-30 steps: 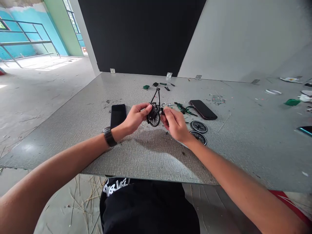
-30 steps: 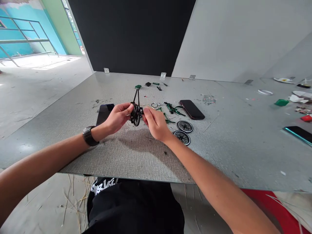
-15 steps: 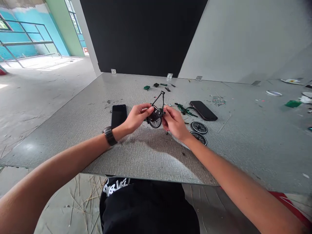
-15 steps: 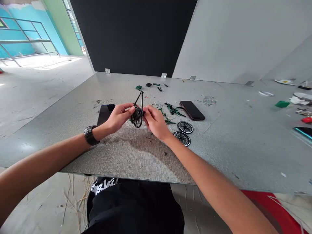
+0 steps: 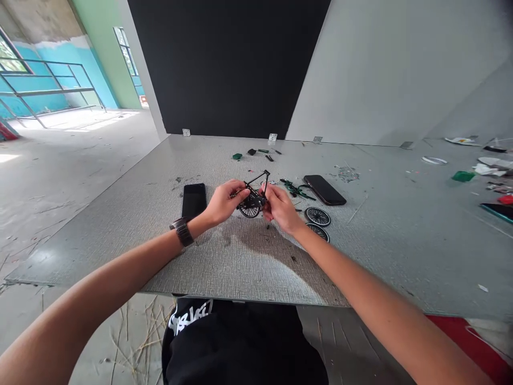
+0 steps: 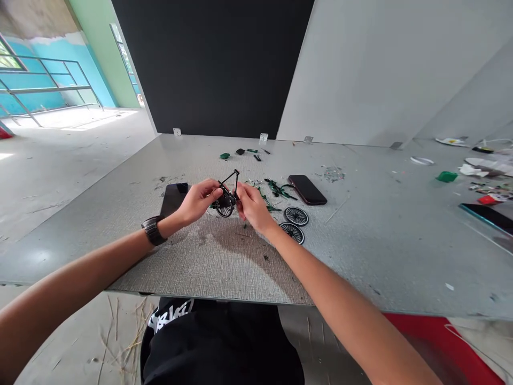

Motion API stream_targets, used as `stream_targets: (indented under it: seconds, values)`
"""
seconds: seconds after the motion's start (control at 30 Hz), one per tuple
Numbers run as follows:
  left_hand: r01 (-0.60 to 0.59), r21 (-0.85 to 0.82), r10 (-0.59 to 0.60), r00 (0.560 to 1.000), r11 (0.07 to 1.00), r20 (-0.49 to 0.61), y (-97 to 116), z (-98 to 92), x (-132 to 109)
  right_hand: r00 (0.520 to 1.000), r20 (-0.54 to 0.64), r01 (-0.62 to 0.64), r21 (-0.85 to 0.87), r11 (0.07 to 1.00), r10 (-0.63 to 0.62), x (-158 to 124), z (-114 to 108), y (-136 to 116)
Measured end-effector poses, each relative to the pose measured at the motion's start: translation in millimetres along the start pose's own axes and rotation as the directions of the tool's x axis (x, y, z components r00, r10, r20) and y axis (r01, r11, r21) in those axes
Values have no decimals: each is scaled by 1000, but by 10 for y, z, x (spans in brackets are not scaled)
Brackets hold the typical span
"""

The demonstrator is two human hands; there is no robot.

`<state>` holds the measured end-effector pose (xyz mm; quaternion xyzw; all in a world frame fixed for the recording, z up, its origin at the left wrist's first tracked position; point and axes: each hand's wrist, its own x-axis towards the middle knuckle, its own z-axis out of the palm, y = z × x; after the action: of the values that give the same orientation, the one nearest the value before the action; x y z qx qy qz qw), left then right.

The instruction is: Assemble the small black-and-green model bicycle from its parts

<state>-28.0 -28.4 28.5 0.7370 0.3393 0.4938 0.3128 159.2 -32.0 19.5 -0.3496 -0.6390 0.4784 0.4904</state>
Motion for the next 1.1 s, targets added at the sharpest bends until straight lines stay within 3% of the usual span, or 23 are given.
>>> stream_targets:
  seconds: [0.27,0.53,0.67,0.83,1.1]
  values:
    - [30,5,-30,999,1000,-18,-90,18,98,964,197,-195,65,979,179,-11,-102,-61]
    - [-5,146,5,1000,989,1,-62,-97,157,986,152,-86,155,984,63,-34,-136,-221]
    - [1,108,-7,999,994,54,-23,-32,113,994,95,-61,118,991,50,-17,-160,-176]
    - [10,59,-14,997,998,81,-19,108,52,993,104,-62,64,996,55,19,-126,-76]
    - [18,130,-5,995,991,-99,-83,53,32,981,172,-88,-10,996,89,5,-79,-56]
